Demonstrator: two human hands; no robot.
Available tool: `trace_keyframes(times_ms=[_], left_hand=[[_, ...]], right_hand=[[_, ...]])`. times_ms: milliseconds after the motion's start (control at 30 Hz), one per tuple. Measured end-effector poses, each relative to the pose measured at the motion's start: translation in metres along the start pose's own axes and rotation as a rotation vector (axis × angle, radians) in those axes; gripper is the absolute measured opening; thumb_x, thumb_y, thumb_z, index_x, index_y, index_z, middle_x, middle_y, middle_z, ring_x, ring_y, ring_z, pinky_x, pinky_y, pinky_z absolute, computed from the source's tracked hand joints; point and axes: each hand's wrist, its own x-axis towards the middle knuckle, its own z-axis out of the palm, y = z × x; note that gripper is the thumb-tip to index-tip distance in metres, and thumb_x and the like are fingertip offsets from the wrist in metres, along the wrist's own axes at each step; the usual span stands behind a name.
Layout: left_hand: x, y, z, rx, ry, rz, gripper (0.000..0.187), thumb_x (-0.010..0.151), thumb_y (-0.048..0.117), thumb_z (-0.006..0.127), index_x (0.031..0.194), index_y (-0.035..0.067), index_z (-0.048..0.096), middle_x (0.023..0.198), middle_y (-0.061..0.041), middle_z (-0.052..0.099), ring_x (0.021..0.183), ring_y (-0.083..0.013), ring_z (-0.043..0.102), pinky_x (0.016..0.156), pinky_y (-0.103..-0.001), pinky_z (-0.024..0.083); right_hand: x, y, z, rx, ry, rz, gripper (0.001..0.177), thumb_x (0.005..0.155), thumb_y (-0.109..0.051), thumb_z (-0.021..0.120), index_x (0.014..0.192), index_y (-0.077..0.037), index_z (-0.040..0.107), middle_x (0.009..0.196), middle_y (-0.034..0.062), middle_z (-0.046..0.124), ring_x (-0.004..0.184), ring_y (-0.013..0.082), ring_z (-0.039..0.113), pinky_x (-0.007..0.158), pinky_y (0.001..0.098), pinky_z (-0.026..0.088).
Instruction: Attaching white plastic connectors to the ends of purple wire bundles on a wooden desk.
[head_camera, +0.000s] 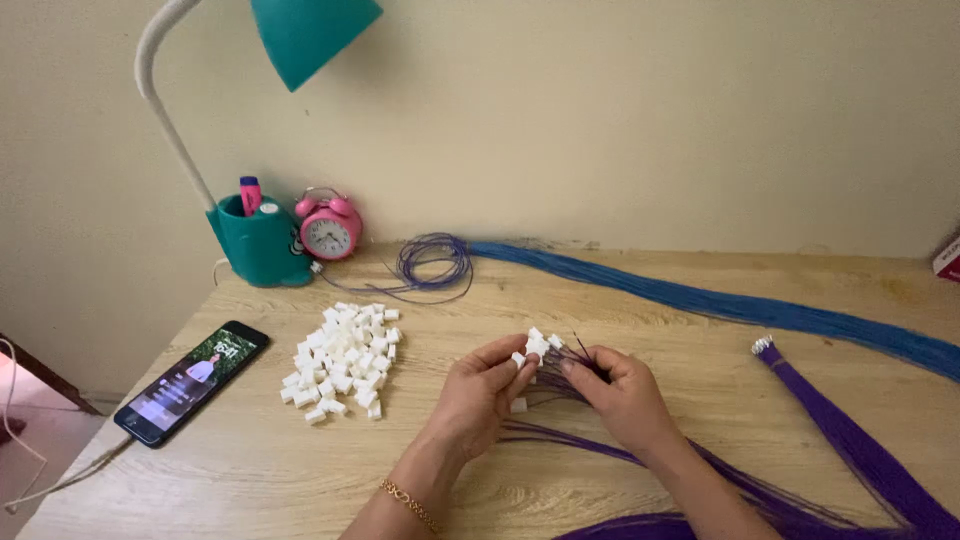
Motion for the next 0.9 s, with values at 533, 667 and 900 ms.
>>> trace_keyframes(times_ms=[533,667,900], left_hand=[[0.01,-0.013,-0.02,0.214,-0.216,0.159,0.04,0.084,-0.01,0.061,0.123,0.001,0.06,0.1,-0.012,0.067,0.089,-0.0223,0.07,0.079,-0.033,0.064],[0.01,-0.016,-0.02,0.224,-0.228,0.172,0.04,0.085,-0.008,0.061,0.124,0.002,0.059,0.102,-0.013,0.068,0.089,-0.0195,0.069,0.079,-0.031,0.063],[0.006,-0.013,-0.018,0.256,-0.232,0.17,0.041,0.086,-0.008,0.06,0.126,0.002,0.059,0.103,-0.013,0.069,0.09,-0.0171,0.068,0.08,-0.029,0.062]], right_hand=[[-0.001,0.012,0.003,-0.061,0.055,-0.04,0.006,0.074,-0.01,0.074,0.078,-0.005,0.074,0.06,0.0029,0.057,0.064,0.0113,0.048,0.058,0.0253,0.045],[0.003,0.028,0.004,-0.097,0.06,-0.08,0.009,0.072,-0.01,0.076,0.078,-0.004,0.072,0.06,0.0065,0.055,0.063,0.014,0.049,0.057,0.0279,0.045],[-0.004,0.01,0.005,-0.125,0.084,-0.104,0.009,0.071,-0.01,0.078,0.077,-0.005,0.073,0.058,0.0072,0.056,0.06,0.0129,0.053,0.057,0.0263,0.047]])
